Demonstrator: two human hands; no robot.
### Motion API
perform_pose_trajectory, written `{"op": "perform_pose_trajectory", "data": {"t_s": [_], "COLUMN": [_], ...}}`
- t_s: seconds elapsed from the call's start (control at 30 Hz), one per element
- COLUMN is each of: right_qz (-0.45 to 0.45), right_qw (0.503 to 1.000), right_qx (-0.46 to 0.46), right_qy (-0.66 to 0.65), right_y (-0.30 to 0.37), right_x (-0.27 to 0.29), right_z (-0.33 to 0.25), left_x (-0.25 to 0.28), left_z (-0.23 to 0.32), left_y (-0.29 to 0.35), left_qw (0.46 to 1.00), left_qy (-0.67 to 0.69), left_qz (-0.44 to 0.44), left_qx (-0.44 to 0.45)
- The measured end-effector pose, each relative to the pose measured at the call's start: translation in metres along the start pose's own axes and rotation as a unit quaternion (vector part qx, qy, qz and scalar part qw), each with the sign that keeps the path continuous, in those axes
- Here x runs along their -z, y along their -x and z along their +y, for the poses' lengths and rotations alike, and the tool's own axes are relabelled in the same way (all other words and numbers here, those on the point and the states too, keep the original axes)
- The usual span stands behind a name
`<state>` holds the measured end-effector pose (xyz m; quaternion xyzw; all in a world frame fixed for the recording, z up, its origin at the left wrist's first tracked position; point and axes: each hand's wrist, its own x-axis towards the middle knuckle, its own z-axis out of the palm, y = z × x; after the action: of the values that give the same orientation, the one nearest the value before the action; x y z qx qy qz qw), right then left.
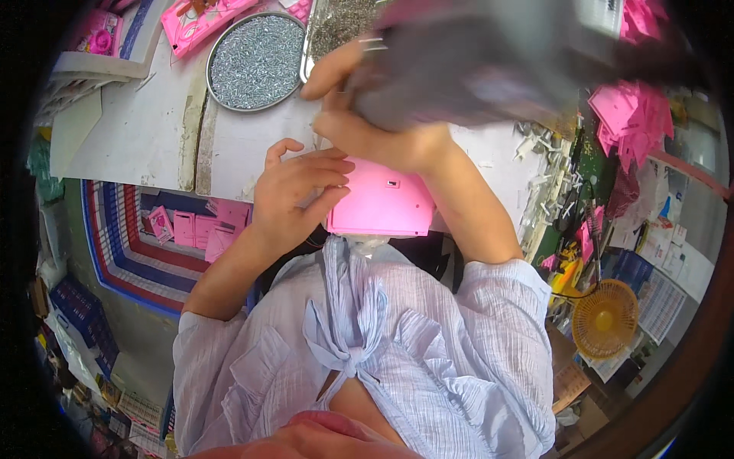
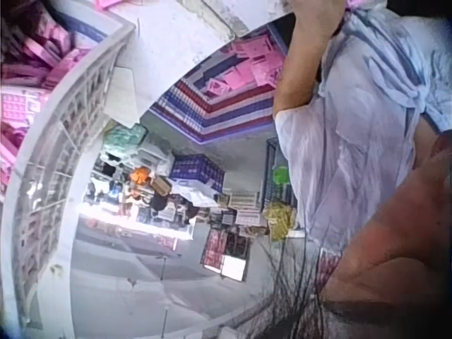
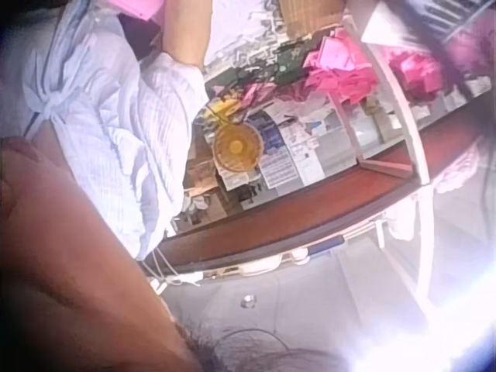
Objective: Assembling the internal components of a pink electronic toy, including soldering wires and using an electric screwdriver to secure the housing.
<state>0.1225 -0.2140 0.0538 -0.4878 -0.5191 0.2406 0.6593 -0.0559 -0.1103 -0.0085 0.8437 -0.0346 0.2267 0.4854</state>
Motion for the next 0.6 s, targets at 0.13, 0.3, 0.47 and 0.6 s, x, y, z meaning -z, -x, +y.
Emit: {"op": "perform_pose_trajectory", "data": {"t_s": [0.13, 0.3, 0.47, 0.6], "right_qz": [-0.021, -0.009, 0.03, 0.042], "right_qw": [0.989, 0.989, 0.99, 0.989], "right_qx": [0.039, 0.026, 0.006, -0.006], "right_qy": [-0.143, -0.149, -0.138, -0.139], "right_y": [-0.006, 0.005, 0.014, 0.022], "right_x": [-0.008, -0.021, -0.033, -0.035], "right_z": [-0.037, -0.051, -0.05, -0.049], "left_x": [0.008, 0.009, 0.012, 0.029], "left_z": [0.007, 0.016, 0.016, 0.019], "left_y": [-0.005, -0.008, -0.003, -0.011], "left_qw": [0.998, 0.998, 0.997, 0.991], "left_qy": [-0.031, -0.038, -0.074, -0.113], "left_qz": [0.043, 0.053, 0.039, -0.069], "left_qx": [0.024, 0.02, -0.002, -0.023]}}
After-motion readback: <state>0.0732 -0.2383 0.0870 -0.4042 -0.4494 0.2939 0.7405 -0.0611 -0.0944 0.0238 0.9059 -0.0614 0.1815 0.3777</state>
